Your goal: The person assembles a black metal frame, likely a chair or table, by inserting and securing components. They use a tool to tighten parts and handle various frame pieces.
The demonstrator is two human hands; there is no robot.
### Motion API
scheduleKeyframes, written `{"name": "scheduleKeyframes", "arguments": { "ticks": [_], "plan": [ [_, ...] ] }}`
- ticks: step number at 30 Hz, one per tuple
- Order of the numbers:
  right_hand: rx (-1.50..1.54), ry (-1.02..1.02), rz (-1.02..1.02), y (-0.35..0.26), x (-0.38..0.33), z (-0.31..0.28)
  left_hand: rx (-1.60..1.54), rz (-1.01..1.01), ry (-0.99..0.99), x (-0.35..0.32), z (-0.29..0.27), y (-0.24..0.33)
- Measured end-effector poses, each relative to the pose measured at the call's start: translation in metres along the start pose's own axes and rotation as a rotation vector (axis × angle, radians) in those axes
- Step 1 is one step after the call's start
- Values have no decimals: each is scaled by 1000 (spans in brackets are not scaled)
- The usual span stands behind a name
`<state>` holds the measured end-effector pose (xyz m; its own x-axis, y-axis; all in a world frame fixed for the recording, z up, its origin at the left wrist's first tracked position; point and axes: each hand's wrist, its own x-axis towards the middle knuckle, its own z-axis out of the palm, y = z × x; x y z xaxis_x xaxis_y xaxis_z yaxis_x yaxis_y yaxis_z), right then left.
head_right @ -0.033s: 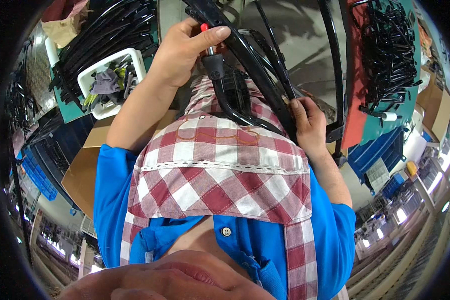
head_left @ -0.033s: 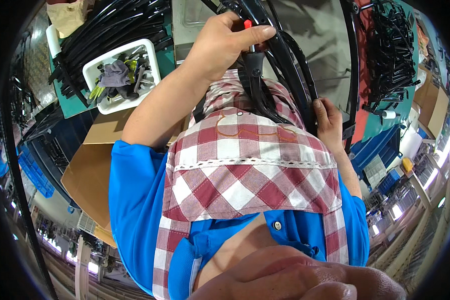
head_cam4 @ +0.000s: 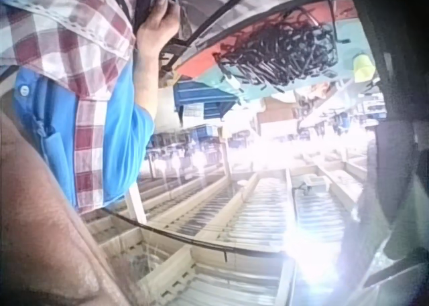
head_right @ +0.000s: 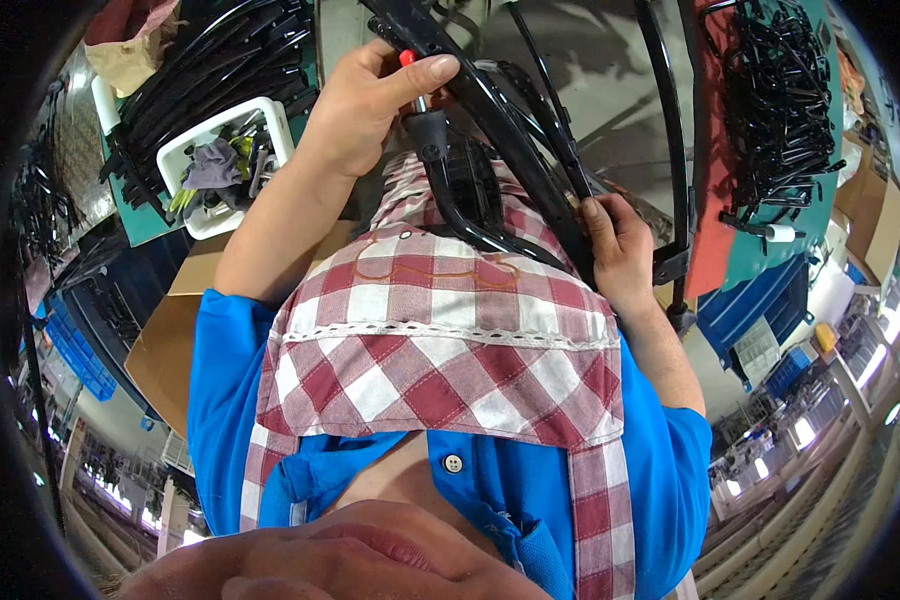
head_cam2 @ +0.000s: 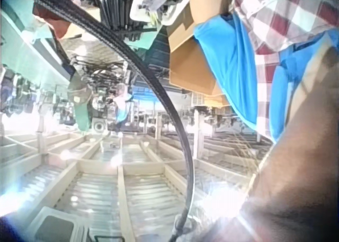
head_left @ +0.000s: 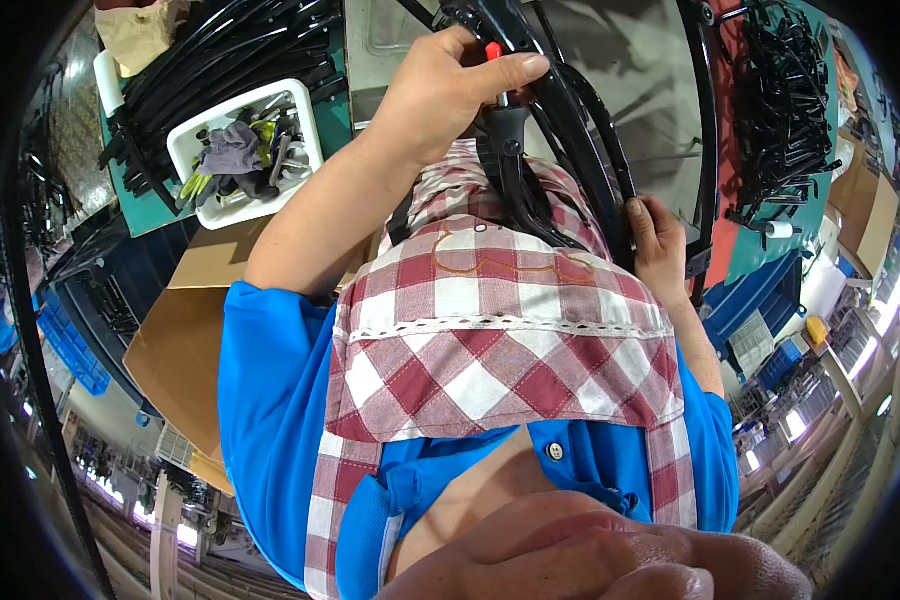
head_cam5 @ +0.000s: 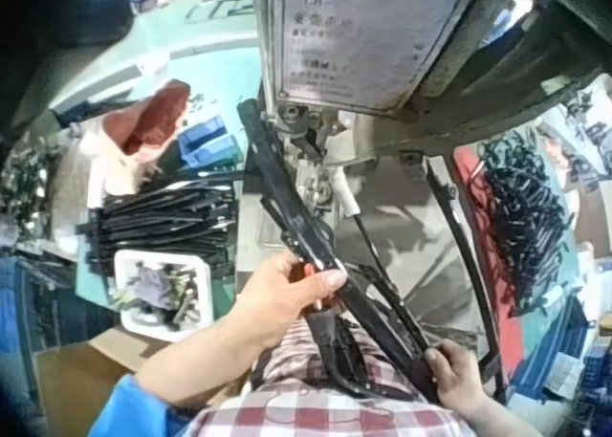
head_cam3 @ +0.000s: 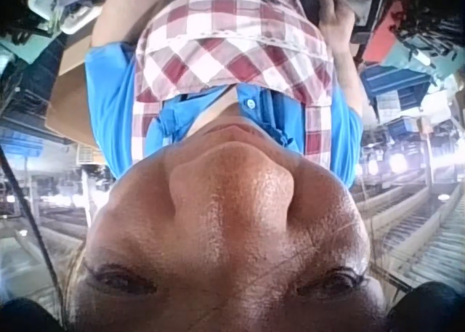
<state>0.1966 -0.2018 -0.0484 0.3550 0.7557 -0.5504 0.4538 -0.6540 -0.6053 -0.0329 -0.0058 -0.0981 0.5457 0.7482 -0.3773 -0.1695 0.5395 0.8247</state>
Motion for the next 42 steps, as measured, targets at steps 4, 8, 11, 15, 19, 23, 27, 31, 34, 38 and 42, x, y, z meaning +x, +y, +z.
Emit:
{"name": "scheduleKeyframes", "arguments": {
  "ticks": [4, 8, 11, 15, 19, 23, 27, 31, 34, 38, 42],
  "plan": [
    [4, 28, -50, 3, 0, 4, -52, 6, 5, -8, -1, -2],
    [40, 17, -109, 10, -2, 9, -61, 26, 34, -10, -3, -5],
    [29, 6, -142, 13, -4, 12, -127, 51, 65, -10, 2, -7],
    [-70, 9, -226, 15, -2, 11, -275, -20, 36, -7, 3, -3],
    [-85, -24, -199, 15, -3, 9, -179, -9, -27, -2, -7, -5],
    [-175, -35, -247, 14, -6, 9, -86, -15, -87, -4, -9, 8],
    [-79, 33, -260, -8, -12, 21, -89, 20, -84, -5, -4, 3],
    [-191, 65, -509, -4, -7, 22, -9, -65, -113, -2, -7, 4],
    [-237, 39, -535, 2, -4, 19, 20, -106, -118, 1, -11, 2],
    [-210, 45, -531, 1, -3, 21, -11, -91, -136, 1, -11, 2],
    [-221, 47, -494, -2, -8, 23, 28, -48, -92, -3, -10, -1]
  ]
}}
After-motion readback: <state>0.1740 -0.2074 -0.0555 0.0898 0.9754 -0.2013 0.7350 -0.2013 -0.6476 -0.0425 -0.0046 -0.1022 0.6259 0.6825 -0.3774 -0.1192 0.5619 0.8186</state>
